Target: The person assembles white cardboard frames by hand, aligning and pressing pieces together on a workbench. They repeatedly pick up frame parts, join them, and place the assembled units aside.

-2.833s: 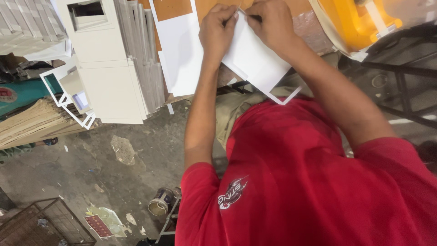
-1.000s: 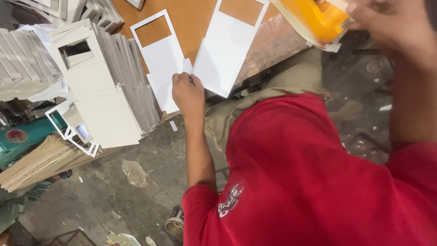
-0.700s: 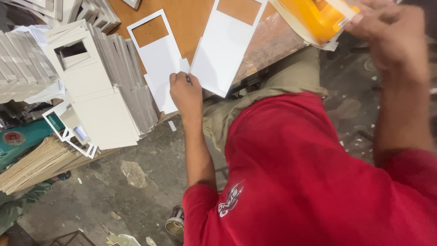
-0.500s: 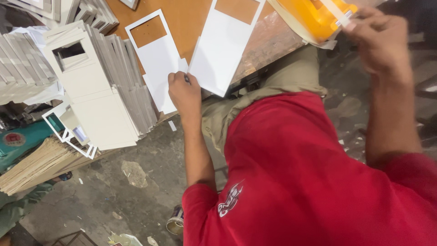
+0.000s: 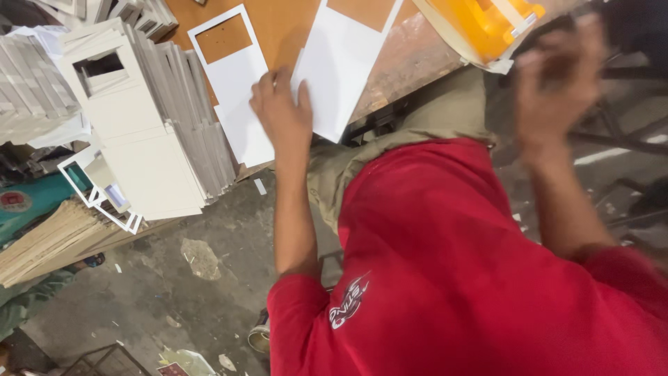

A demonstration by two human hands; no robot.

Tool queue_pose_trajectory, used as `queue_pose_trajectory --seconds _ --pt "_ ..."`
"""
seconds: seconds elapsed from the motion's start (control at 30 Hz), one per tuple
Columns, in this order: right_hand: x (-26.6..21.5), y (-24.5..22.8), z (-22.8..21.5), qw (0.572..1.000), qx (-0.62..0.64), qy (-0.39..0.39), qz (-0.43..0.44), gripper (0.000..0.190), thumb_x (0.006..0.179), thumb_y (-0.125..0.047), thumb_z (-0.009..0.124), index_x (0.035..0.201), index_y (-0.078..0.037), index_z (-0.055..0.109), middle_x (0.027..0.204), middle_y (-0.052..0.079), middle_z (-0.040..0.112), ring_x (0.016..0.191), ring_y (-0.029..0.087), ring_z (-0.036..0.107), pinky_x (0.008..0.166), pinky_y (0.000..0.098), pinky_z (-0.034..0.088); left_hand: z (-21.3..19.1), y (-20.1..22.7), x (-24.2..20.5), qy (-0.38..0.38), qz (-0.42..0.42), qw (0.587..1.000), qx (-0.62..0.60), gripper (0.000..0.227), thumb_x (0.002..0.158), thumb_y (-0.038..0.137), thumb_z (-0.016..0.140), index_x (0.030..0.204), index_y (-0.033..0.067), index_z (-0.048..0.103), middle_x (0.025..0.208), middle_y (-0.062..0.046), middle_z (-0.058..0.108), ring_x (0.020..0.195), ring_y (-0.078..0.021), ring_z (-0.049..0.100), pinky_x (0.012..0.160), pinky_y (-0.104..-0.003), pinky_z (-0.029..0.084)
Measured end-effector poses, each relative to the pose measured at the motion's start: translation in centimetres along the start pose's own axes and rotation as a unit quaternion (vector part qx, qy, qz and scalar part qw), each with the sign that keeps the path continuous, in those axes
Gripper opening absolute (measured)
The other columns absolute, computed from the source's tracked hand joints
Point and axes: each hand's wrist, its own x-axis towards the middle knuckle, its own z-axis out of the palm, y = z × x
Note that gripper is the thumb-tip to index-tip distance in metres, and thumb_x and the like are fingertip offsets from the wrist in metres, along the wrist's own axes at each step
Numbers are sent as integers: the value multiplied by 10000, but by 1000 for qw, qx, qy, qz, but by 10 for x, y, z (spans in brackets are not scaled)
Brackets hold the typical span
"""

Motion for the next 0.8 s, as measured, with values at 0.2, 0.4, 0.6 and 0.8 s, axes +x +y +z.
queue_pose_trajectory --seconds 0.2,0.4,0.6,0.8 --pt "-11 -79 105 919 242 -255 178 1033 1031 -49 810 1655 -41 -13 1300 258 680 1072 219 746 907 327 614 32 0 37 -74 -32 995 -63 185 965 69 703 1140 28 658 1153 -161 683 1112 -365 617 974 -443 501" --pt "15 -84 181 925 287 -181 170 932 941 5 837 1548 -48 132 1263 235 693 1017 182 724 829 297 648 30 -17 28 -80 -183 934 -298 157 997 28 596 1146 -22 600 910 -148 733 834 -268 712 757 -356 549" --pt "29 -82 197 951 234 -177 99 907 896 71 857 1535 -40 223 1182 150 715 948 160 733 828 268 621 40 -33 17 -37 -198 843 -499 185 944 -28 670 1128 -13 684 954 -29 721 844 -104 635 765 -261 534" --pt "31 -85 190 972 168 -166 -5 825 935 51 849 1545 -43 302 982 73 748 892 162 710 785 266 555 41 -28 11 -2 -152 864 -480 139 952 -59 675 1088 -35 694 980 -59 686 884 -114 609 820 -270 529"
